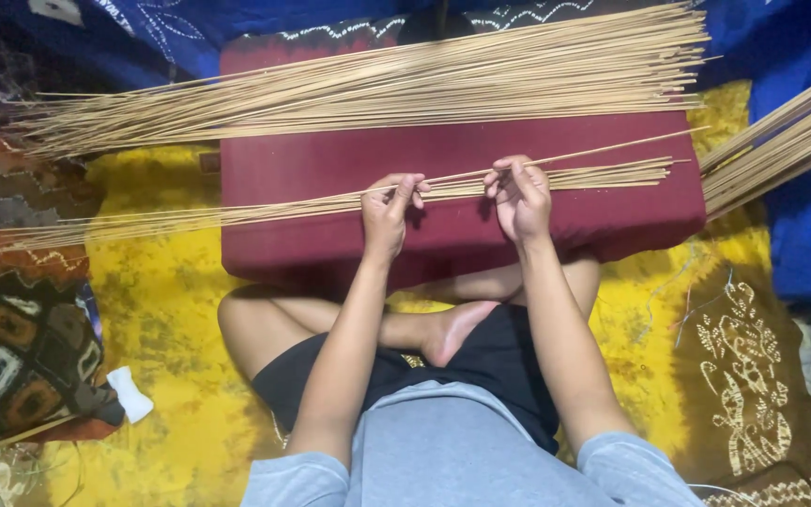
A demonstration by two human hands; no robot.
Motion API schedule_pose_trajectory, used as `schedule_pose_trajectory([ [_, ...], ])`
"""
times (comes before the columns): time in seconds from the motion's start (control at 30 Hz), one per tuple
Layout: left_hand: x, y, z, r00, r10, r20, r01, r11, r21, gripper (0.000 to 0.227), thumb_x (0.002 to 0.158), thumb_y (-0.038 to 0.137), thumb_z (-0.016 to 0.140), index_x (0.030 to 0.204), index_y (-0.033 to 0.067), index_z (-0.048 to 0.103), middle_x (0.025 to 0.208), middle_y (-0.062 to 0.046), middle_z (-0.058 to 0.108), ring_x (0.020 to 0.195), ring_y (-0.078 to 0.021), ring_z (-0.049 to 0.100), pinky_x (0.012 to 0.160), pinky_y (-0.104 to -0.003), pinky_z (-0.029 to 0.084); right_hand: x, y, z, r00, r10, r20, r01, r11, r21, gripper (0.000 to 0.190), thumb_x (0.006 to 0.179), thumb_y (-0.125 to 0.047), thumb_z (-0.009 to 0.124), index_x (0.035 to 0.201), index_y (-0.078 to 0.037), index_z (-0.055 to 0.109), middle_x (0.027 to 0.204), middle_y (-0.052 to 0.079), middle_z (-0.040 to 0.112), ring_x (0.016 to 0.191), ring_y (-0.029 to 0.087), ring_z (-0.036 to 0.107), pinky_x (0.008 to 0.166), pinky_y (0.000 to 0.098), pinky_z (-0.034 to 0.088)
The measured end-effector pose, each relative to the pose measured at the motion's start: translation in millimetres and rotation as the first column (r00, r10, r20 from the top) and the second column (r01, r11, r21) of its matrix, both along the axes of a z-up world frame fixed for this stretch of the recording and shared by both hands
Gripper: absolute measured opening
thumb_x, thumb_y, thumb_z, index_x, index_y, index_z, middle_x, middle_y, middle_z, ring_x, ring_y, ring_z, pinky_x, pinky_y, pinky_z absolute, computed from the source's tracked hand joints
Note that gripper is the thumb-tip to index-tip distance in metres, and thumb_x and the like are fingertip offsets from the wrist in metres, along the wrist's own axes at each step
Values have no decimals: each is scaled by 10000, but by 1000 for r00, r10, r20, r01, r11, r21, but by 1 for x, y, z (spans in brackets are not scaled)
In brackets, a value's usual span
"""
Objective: The person is sitting on the floor, picking up thin wooden sticks, aligning them, and tying them together with string to create a bundle or mat.
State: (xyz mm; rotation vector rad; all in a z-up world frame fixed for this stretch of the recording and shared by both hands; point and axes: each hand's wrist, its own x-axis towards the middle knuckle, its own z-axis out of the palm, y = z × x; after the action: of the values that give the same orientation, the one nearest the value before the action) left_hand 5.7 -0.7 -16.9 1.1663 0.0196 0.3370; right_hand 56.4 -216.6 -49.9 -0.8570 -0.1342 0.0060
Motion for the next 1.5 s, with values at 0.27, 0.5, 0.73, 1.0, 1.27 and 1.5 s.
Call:
schedule_pose_trajectory([
  [0.27,-5,-1,8,999,-39,-20,42,988,147,168,987,147,712,974,-2,789,754,-143,761,566,-101,656,590,-224,531,-3,7,-4,994,94,53,-83,981,-177,303,1001,-167,584,1022,116,689,801,261,727,674,248,743,608,294,594],
  [0.5,0,2,0,999,1,-38,0,1000,27,181,1000,148,692,985,-11,777,742,-133,745,569,-92,636,595,-204,524,-6,5,13,999,47,-10,-47,999,-27,354,1010,-214,588,1144,104,668,900,239,759,774,218,775,642,261,611],
  [0.73,-3,-1,0,999,-7,-32,6,999,-32,186,987,151,709,1002,-25,768,758,-146,743,567,-98,636,588,-213,532,-4,5,4,999,6,-53,-5,1000,19,329,1038,-223,582,1054,85,695,911,233,761,781,242,782,626,267,614],
  [1.0,-6,-1,15,998,-42,-41,45,995,86,181,986,155,709,1006,-11,777,795,-144,758,598,-97,648,609,-221,521,-2,5,2,998,56,-36,-58,998,-37,325,1036,-209,569,1063,93,686,849,252,739,703,218,756,617,263,601],
  [1.27,-7,-1,14,999,-39,-35,42,995,91,182,986,159,705,1024,-5,774,798,-134,758,604,-93,649,621,-218,510,-2,4,4,997,69,-20,-70,996,-52,348,1030,-218,564,1095,104,678,847,265,737,671,213,744,610,261,596],
  [1.5,-6,-1,13,999,-41,-24,43,996,80,189,991,164,696,1025,-4,774,793,-129,757,605,-88,644,634,-215,503,-1,5,4,998,65,1,-65,995,-72,339,1034,-221,562,1073,95,681,842,258,740,661,203,731,612,254,587],
])
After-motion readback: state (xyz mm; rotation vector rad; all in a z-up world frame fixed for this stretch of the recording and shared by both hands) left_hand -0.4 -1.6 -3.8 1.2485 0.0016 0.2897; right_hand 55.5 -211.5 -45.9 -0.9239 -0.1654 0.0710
